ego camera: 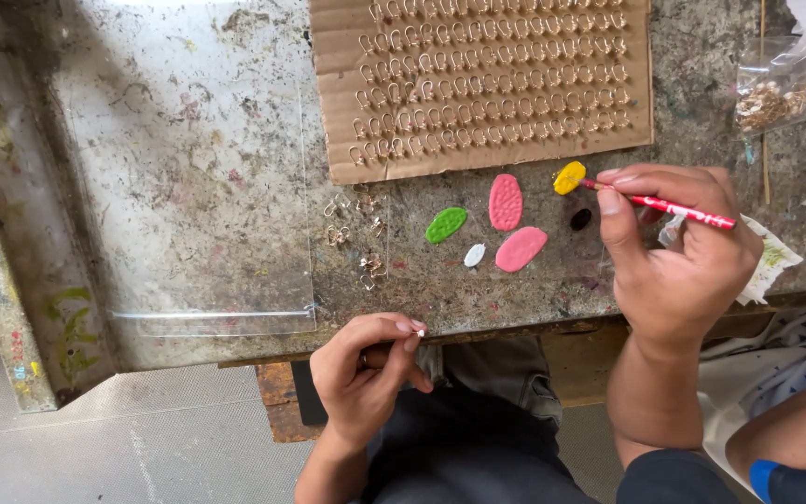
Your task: Painting small jewelry components and organizing them on a workbench.
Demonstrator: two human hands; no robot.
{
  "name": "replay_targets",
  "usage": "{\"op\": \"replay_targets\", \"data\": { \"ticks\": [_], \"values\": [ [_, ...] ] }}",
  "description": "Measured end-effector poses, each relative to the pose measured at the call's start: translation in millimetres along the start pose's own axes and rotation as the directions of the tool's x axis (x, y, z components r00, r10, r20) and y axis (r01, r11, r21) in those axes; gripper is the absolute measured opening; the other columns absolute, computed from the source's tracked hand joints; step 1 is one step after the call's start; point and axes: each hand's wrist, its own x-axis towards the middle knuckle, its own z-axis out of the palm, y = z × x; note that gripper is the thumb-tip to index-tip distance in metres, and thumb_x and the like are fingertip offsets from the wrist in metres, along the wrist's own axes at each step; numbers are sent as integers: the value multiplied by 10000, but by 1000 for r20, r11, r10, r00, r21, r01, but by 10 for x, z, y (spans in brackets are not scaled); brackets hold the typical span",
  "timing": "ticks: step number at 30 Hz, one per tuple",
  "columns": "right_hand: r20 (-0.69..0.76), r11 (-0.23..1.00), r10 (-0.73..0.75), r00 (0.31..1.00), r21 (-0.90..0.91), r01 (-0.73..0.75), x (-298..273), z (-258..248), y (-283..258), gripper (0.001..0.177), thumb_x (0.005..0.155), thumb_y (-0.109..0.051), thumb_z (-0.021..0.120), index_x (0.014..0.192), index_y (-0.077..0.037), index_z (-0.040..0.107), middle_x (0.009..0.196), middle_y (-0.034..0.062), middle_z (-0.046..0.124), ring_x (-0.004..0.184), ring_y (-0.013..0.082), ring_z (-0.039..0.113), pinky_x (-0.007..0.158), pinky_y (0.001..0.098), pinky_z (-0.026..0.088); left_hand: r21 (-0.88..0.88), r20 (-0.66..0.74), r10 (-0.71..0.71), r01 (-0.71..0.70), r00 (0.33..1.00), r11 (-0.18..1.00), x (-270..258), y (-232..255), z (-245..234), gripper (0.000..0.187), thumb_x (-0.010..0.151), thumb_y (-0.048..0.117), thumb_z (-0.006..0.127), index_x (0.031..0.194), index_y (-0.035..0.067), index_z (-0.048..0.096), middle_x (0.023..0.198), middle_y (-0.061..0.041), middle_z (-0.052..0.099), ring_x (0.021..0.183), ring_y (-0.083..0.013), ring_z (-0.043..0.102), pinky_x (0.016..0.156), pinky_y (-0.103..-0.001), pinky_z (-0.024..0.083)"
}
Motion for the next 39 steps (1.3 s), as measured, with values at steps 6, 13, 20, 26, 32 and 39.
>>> {"op": "replay_targets", "data": {
  "ticks": [6,13,20,26,32,39],
  "values": [
    [-5,1000,-9,1000,-3,9,-3,8,-11,126,1117,78,743,1057,105,635,1046,274,744,1000,377,741,972,426,514,39,7,19,-19,1000,999,12,16,-3,98,948,-91,640,989,-14,593,946,-210,683,503,-218,762,607,-202,608],
    [-19,1000,-4,1000,26,4,-18,12,-23,133,1120,96,737,1074,94,613,1046,269,737,1009,379,741,992,426,508,24,13,29,-29,999,999,13,17,5,127,928,-113,662,999,-44,581,961,-229,685,498,-224,752,507,-179,591],
    [-34,998,19,999,57,-17,-6,4,-68,115,1114,91,717,1073,73,611,1041,247,726,1006,358,717,975,419,522,41,13,-24,24,1000,999,20,67,7,65,964,-90,616,991,-32,606,981,-215,691,446,-235,723,405,-184,545],
    [-46,998,30,999,56,-27,19,-10,-71,108,1086,83,721,1072,56,618,1043,224,734,1005,340,718,976,408,514,77,45,-77,73,996,994,24,115,-8,35,995,-37,591,993,-13,616,999,-193,679,424,-237,716,399,-190,535],
    [-41,998,32,999,52,-29,51,-14,-87,98,1077,84,720,1068,63,625,1037,221,726,1014,339,703,968,408,537,66,56,-68,64,996,996,38,109,-13,34,994,-47,592,987,-16,604,995,-194,664,441,-241,717,410,-198,560],
    [-41,998,25,999,64,-22,33,-5,-76,101,1069,104,719,1065,66,626,1026,223,722,1006,341,700,948,407,549,49,46,-87,85,995,995,36,111,-1,41,994,-45,584,971,-12,591,990,-206,679,440,-239,719,409,-185,529]
  ]
}}
